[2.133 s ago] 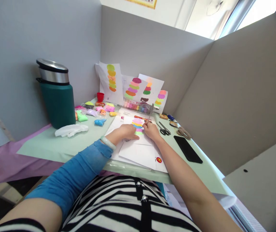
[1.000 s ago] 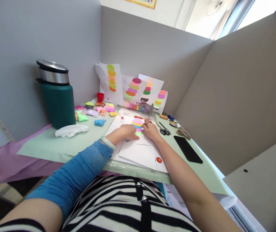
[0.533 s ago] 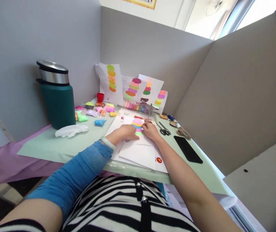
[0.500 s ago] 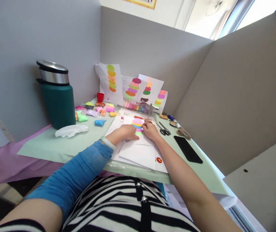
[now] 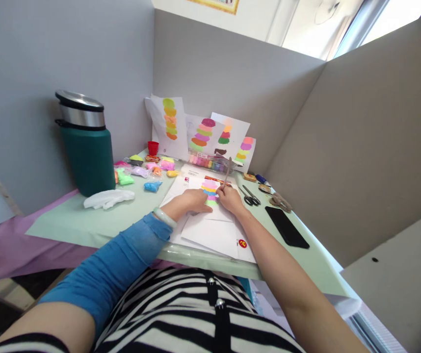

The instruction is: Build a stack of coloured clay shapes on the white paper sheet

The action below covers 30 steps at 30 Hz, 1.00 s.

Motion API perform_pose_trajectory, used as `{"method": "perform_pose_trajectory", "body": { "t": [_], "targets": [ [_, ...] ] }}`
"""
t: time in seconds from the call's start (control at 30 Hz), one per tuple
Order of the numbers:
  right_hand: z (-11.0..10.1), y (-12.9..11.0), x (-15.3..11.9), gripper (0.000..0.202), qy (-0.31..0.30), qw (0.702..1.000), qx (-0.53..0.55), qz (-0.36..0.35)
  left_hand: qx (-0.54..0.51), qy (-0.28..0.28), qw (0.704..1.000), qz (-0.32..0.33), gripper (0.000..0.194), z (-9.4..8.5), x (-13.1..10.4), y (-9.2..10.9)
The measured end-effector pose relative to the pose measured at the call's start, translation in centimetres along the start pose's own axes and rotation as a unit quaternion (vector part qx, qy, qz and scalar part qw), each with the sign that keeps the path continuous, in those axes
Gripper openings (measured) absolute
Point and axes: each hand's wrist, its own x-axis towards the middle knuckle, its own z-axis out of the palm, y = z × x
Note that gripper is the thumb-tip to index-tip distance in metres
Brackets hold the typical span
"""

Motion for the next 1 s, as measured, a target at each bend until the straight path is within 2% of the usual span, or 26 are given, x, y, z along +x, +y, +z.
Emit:
{"method": "perform_pose_trajectory", "body": {
  "t": [1.0],
  "targets": [
    [0.39,0.36,0.16,0.021,0.0,0.999,0.035,0.002,-0.006,-0.004,1.0,-0.006,0.057,-0.33,-0.36,0.23]
  ]
}}
